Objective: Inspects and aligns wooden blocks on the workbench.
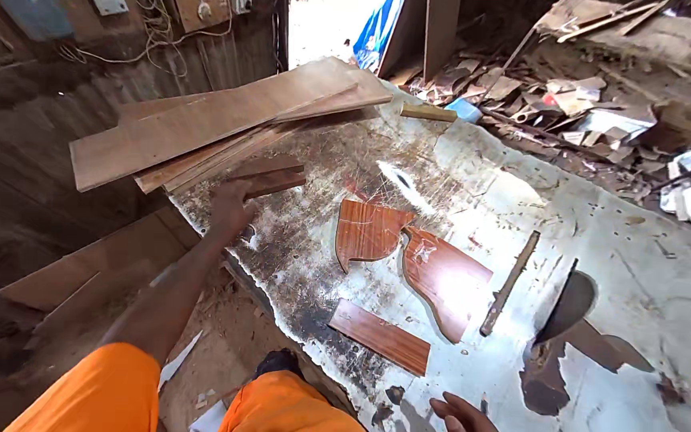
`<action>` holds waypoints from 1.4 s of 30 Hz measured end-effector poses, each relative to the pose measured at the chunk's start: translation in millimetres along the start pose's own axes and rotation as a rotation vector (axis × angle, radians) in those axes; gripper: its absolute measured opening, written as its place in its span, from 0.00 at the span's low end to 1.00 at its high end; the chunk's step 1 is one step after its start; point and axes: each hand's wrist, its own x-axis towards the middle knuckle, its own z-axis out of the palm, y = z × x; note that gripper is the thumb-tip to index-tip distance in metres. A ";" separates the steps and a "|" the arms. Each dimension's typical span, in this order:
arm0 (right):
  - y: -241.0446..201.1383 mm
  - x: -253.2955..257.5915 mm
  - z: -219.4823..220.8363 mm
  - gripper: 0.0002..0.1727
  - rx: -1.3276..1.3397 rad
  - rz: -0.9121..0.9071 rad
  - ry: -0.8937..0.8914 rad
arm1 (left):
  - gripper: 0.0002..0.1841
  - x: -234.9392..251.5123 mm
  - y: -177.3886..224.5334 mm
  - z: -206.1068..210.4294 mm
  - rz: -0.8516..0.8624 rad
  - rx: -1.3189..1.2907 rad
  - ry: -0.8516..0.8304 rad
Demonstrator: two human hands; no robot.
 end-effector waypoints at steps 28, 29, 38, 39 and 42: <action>49.7 35.5 -0.5 0.51 -0.052 -0.011 0.216 | 0.22 -158.5 179.2 31.1 0.543 -0.520 -0.538; 56.5 46.0 6.5 0.54 -0.081 -0.029 0.203 | 0.20 -162.5 186.0 41.9 0.562 -0.509 -0.538; 86.0 66.4 35.1 0.40 -0.241 -0.072 0.164 | 0.24 -188.2 183.7 66.0 0.574 -0.428 -0.292; 86.3 65.9 34.7 0.42 -0.245 -0.082 0.165 | 0.29 -192.6 178.1 66.0 0.604 -0.382 -0.287; 88.1 62.7 37.4 0.43 -0.288 -0.101 0.193 | 0.42 -207.3 165.7 70.2 0.578 -0.221 -0.299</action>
